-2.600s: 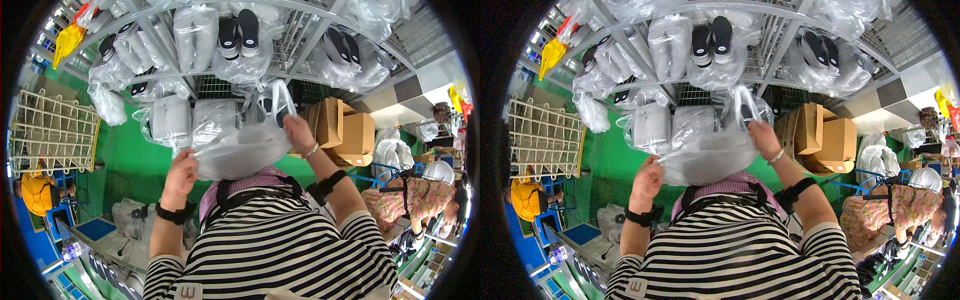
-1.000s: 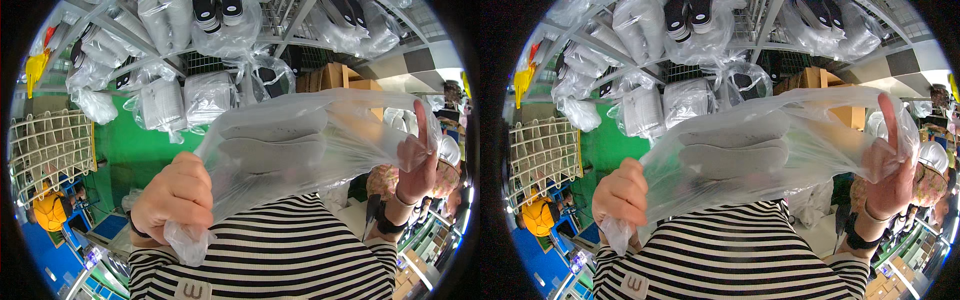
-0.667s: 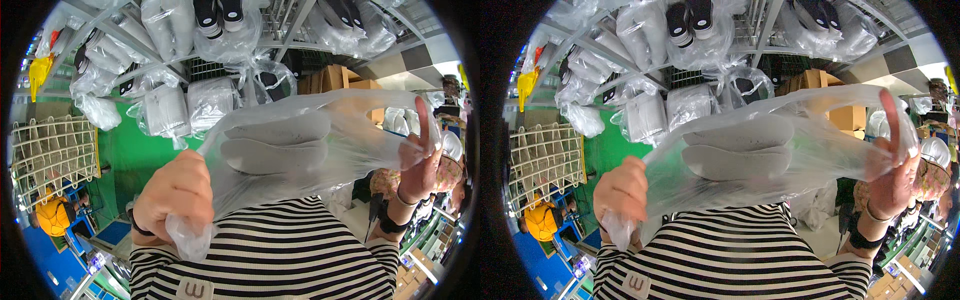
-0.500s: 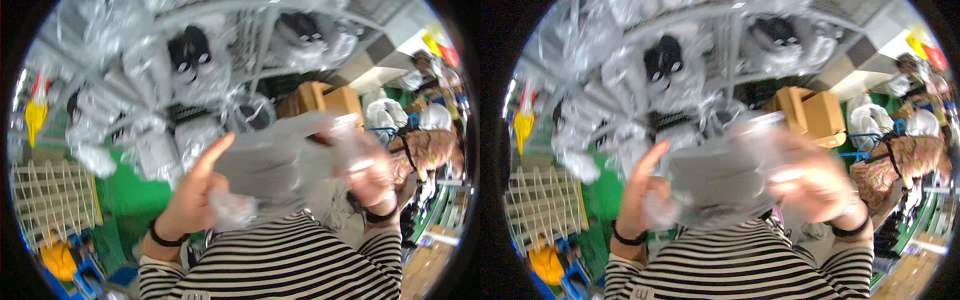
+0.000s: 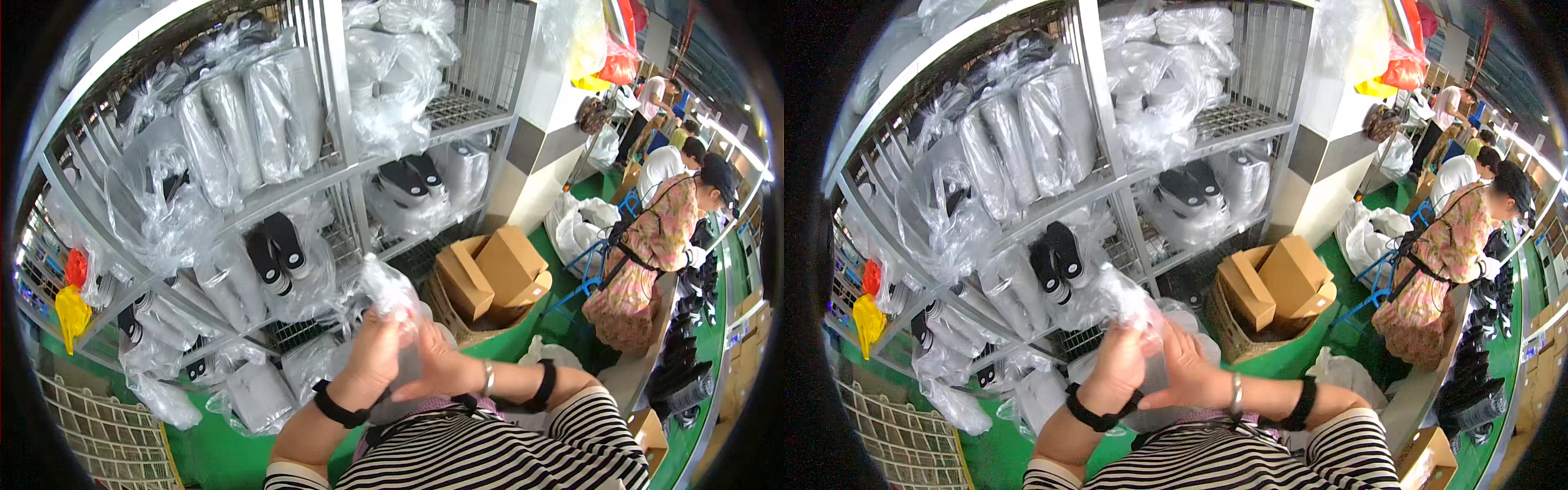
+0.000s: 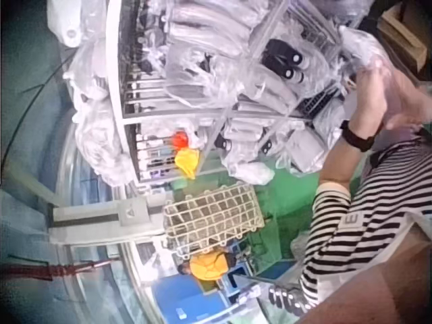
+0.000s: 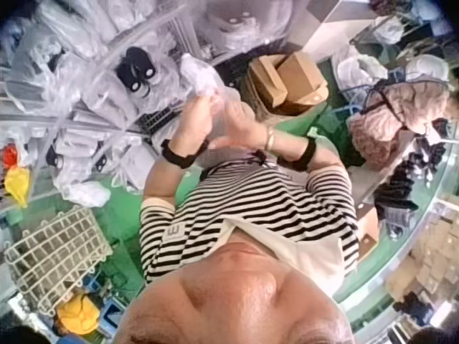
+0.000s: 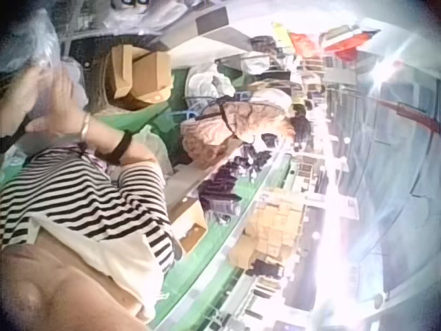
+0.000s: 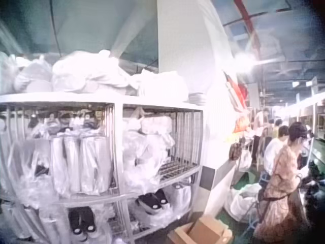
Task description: Inserting white insoles into black and white sneakers on a factory conveyor belt.
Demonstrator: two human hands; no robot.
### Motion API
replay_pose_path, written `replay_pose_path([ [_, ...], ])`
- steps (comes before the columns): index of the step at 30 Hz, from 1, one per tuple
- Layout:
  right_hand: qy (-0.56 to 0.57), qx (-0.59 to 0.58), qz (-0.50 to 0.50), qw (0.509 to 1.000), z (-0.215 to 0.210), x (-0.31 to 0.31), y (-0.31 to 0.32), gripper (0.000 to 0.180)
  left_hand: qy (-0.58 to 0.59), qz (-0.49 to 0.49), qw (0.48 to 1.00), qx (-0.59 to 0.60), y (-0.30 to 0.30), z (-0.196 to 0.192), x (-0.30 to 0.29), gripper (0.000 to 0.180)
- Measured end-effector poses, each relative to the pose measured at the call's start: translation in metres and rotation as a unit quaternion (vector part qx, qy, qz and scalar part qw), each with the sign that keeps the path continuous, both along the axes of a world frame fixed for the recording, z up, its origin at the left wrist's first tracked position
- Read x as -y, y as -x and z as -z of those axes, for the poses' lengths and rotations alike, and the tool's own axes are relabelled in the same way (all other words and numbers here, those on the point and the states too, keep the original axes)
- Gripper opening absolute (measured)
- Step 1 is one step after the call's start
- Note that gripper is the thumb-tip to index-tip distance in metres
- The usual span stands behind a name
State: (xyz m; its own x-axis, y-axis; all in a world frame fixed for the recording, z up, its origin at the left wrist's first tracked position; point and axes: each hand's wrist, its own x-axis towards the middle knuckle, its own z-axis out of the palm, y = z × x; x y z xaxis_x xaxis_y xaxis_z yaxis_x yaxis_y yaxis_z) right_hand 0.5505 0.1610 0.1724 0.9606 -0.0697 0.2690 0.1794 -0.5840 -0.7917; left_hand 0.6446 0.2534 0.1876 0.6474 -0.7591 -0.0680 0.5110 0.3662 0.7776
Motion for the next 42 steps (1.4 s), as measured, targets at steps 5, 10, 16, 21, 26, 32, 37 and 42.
replay_pose_path([
  [5,0.015,0.042,0.131,0.990,0.038,0.047,-0.025,0.100,0.083,0.015,0.996,0.039,0.005,-0.010,0.056,0.012],
  [10,-0.051,0.209,0.053,0.975,0.020,0.134,-0.042,0.052,-0.036,0.047,0.997,0.044,0.012,-0.043,0.121,0.022],
  [16,-0.052,0.207,0.016,0.977,-0.046,0.263,-0.046,0.026,-0.064,0.008,0.932,0.357,0.002,-0.071,0.142,0.041],
  [21,-0.067,0.379,0.029,0.923,-0.131,0.401,-0.078,0.018,-0.138,-0.186,0.956,0.179,-0.015,-0.045,0.107,0.038],
  [26,0.337,0.512,0.205,0.763,-0.236,0.487,-0.113,0.015,-0.159,-0.264,0.946,0.098,-0.014,-0.012,0.099,0.026],
  [32,0.459,0.611,0.238,0.599,-0.304,0.472,-0.139,0.021,-0.103,-0.136,0.965,0.198,-0.032,-0.008,0.187,0.046],
  [37,0.062,0.502,0.112,0.855,-0.285,0.465,-0.207,0.027,-0.179,-0.279,0.747,0.577,-0.071,-0.022,0.286,0.095],
  [42,-0.042,0.439,0.070,0.895,-0.283,0.471,-0.243,0.024,-0.248,-0.339,0.646,0.638,-0.098,-0.022,0.345,0.105],
])
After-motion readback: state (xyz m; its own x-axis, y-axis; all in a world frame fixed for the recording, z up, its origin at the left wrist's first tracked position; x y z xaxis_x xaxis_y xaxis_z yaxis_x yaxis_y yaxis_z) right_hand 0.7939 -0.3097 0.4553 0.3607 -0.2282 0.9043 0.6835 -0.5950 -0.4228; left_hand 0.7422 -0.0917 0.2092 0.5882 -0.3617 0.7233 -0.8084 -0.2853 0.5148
